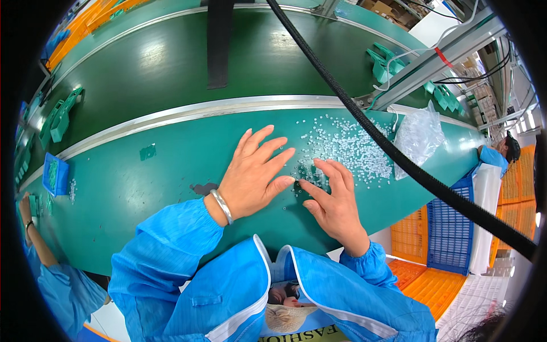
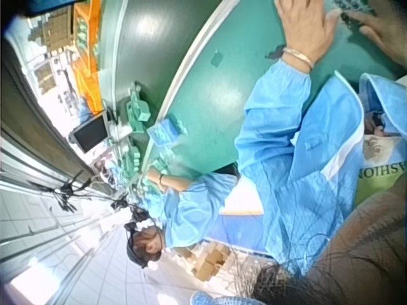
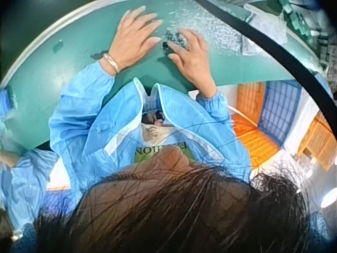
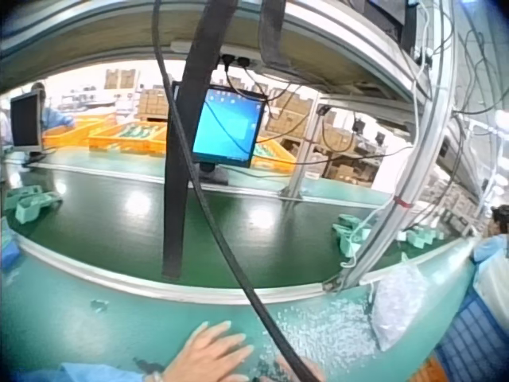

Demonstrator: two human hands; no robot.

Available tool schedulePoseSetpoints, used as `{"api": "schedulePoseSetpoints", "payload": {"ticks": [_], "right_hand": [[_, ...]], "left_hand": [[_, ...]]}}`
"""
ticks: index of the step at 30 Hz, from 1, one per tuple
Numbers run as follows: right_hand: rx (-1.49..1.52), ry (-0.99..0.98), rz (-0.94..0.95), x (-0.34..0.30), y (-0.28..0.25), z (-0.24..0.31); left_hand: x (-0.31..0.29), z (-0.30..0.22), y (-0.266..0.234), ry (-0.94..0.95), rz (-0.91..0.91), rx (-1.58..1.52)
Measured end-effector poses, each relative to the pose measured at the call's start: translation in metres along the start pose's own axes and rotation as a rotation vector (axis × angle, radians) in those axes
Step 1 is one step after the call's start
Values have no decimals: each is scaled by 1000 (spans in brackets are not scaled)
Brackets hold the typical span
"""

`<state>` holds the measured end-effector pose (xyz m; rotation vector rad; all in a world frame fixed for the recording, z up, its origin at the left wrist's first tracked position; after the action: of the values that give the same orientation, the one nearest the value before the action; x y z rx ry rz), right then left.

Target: The person assembles small white components into a green plastic casing by hand on an assembly line.

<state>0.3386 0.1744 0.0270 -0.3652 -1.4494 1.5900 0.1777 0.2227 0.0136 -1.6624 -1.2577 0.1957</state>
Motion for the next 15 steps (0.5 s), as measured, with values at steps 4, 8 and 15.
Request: {"api": "schedulePoseSetpoints", "payload": {"ticks": [4, 8, 15], "right_hand": [[-28, 11, -56, -3, -18, -13], [-57, 46, -84, -5, -30, -26], [-28, -13, -71, -3, -19, -18]], "left_hand": [[-1, 1, 0, -11, 6, 0], [-1, 0, 2, -3, 25, 12], [0, 1, 2, -2, 19, 2]]}}
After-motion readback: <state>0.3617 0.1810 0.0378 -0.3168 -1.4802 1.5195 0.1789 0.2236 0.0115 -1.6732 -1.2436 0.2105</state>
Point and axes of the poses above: each hand's wrist, its own x-axis towards the middle knuckle, its own y-axis out of the palm, z = x × y, the point moved 8 cm from there along x, towards the middle knuckle, and after that the axes turned 6 degrees about -y, right-handed, at the moved point
